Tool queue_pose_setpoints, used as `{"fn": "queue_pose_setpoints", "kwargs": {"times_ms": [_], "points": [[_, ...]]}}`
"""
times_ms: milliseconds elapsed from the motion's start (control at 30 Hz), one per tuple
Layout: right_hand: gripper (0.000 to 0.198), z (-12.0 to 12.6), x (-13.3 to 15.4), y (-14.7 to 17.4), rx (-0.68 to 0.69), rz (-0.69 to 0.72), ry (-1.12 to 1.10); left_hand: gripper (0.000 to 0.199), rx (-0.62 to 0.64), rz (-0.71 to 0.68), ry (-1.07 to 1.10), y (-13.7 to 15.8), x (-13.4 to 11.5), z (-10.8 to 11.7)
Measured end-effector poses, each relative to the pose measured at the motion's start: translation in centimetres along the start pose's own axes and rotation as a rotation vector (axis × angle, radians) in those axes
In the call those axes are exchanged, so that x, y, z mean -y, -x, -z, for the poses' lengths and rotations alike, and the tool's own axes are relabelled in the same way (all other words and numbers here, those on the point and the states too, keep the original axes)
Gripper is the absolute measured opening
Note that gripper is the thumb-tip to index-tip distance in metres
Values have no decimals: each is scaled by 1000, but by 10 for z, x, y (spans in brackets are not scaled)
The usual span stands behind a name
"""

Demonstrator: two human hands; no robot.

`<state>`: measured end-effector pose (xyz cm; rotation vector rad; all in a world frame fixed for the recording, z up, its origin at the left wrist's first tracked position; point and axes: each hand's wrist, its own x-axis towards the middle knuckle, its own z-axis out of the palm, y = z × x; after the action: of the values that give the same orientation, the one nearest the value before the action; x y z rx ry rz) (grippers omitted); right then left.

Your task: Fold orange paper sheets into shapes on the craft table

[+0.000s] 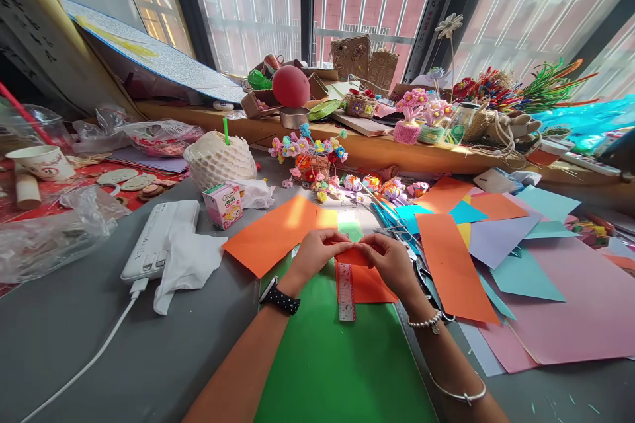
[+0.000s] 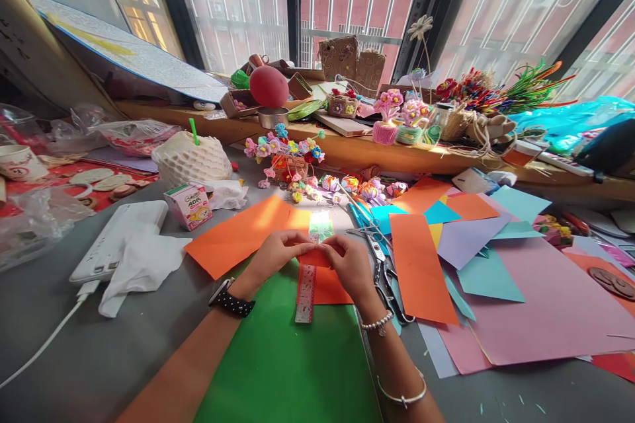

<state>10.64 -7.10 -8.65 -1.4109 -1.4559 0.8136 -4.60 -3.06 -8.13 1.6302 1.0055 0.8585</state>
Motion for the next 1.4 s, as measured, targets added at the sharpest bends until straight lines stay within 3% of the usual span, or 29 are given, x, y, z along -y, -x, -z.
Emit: {"fn": "queue_pose_setpoints", "kwargs": {"times_ms": [333,633,1133,1400], "points": [[24,1,-1,-1,-75,-138,-130,22,-75,146,70,0,-7,0],[24,2,-7,-3,-101,-215,-260,28,-68,205,121,0,-9,1],[25,3,-10,-4,-185,-208,-385,28,-109,143,111,-2,-3,0],[20,4,-4,-2,-26,-118,-172,24,-15,-4,2,2,-3,0]]}}
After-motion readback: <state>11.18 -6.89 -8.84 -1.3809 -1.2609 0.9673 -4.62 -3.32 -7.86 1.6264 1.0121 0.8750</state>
